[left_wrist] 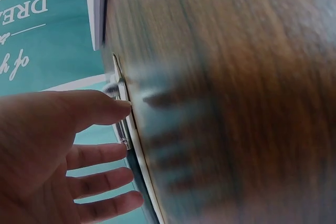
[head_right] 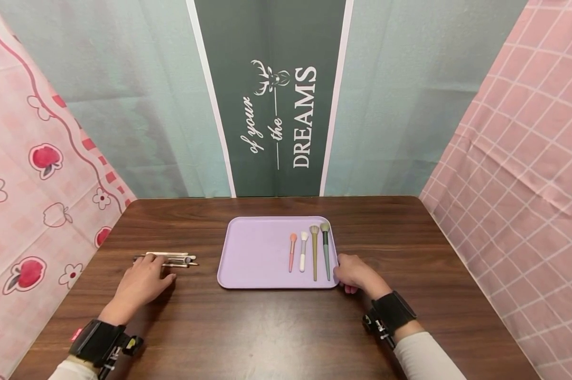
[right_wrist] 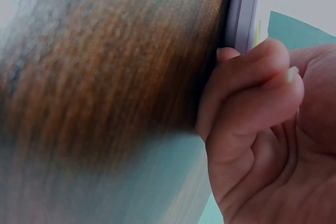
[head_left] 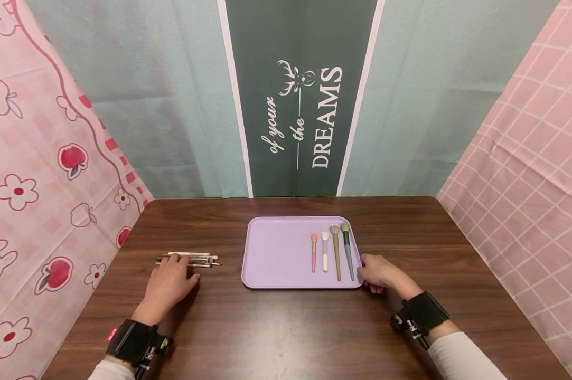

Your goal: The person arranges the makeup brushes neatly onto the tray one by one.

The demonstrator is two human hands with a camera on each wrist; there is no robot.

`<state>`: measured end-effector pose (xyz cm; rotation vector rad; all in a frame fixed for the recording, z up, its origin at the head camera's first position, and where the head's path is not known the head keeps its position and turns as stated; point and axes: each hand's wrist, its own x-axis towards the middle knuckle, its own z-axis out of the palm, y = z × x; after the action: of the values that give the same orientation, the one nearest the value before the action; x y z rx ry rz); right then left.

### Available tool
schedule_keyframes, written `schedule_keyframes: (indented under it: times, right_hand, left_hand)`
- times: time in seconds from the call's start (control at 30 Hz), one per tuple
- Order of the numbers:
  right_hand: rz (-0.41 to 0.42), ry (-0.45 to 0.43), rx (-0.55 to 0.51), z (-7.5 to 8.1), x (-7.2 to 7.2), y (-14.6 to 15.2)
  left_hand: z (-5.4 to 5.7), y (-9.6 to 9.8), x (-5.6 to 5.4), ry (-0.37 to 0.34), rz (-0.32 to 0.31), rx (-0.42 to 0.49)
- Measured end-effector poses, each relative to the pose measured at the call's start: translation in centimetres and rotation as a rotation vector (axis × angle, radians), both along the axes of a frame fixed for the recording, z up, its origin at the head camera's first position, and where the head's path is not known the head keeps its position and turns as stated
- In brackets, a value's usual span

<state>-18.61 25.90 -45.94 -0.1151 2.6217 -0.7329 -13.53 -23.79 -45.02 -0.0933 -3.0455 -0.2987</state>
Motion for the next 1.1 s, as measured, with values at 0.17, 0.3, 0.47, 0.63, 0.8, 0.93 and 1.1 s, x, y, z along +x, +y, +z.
schedule_keyframes:
  times: [0.17,0.3,0.47,0.63,0.8,0.93,1.1]
  right_hand:
    - [-0.003,0.0,-0.003,0.0,0.1,0.0]
    - [-0.002,-0.001,-0.005,0.0,0.1,0.1]
    - [-0.001,-0.012,-0.001,-0.1,0.1,0.1]
    - [-0.01,-0.027,-0.002,0.0,0.0,0.0]
    - [-0.011,-0.024,0.002,0.1,-0.1,0.0]
    - [0.006,-0.008,0.002,0.1,-0.1,-0.1]
    - [0.01,-0.008,0.003,0.2,-0.1,0.0]
  left_hand:
    - [-0.2,-0.1,-0.2,-0.032,0.0,-0.01]
    - [-0.4,-0.1,-0.2,-0.028,-0.003,-0.015]
    - [-0.4,-0.3,-0.3,-0.004,-0.021,-0.023]
    - [-0.5,-0.5,-0.4,0.047,-0.041,-0.035]
    - [-0.7,-0.9,-0.8,0.07,-0.052,-0.045]
    - [-0.8,-1.3,-1.0,0.092,-0.085,-0.049]
    - [-0.8,-1.8,-1.2,0.133,-0.158,-0.054]
